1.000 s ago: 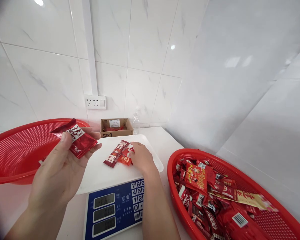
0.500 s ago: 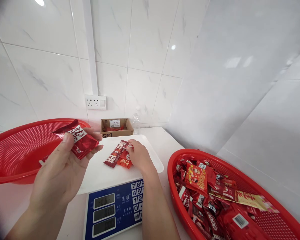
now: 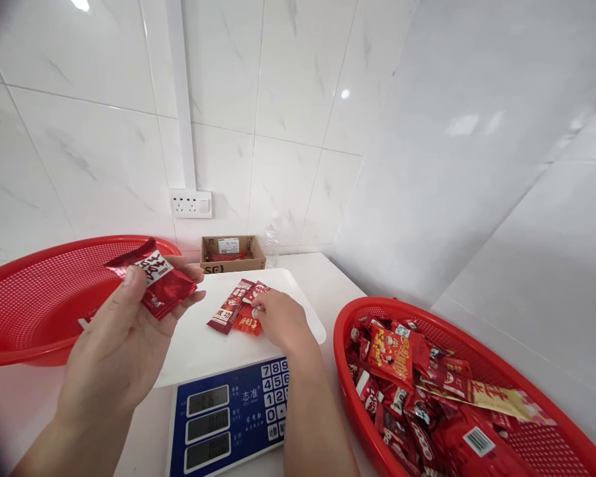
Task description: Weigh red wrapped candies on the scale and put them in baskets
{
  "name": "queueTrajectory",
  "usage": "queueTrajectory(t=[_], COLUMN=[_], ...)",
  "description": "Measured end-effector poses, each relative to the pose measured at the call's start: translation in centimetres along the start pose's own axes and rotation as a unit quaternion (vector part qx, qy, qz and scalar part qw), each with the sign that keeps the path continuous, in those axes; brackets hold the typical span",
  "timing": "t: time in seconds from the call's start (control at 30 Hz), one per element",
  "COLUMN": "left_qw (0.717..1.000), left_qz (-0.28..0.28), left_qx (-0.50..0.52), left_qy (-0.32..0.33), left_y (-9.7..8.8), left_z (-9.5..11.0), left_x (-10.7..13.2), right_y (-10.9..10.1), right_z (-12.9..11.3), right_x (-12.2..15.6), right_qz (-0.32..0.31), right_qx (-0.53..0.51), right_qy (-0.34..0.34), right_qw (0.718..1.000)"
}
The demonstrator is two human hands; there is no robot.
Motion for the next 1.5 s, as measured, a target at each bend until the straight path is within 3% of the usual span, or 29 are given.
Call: queueTrajectory(t=[0.57,0.87,1.13,1.33,1.5], left_qw=[1.0,1.0,1.0,1.0,1.0], left_qz=[0.006,0.009,0.013,-0.001,0.003], left_qx=[-0.01,-0.006,-0.006,-0.006,-0.002], left_qy=[-0.002,0.001,0.002,-0.003,-0.005], left_y=[-0.2,-0.1,0.1,0.1,0.1], left_z=[-0.1,0.0,-0.1,-0.3,-0.1], left_x=[0.3,0.2,0.2,0.2,0.3], right_y=[-0.9,-0.2,0.3,-1.6,-0.8], right_z=[1.3,-0.4,-0.8,0.6,0.5], right_x=[0.2,0.7,-0.5,-0.3,-0.5], right_qz=[0.001,-0.019,0.031,0.083,0.048], right_qx=[0.052,-0.003,0.001,0.003,-0.02], right_qy=[0.036,-0.031,-0.019,0.026,-0.012], right_qw=[0.998,0.999,0.999,0.996,0.999])
Point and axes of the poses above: each hand's wrist, its own x-axis away from the middle knuckle, its own y-axis out of the palm, z = x × y, the point moved 9 cm from there along -x, towards the middle knuckle, and after that the axes turned 4 degrees about z, right-handed, at the moved point
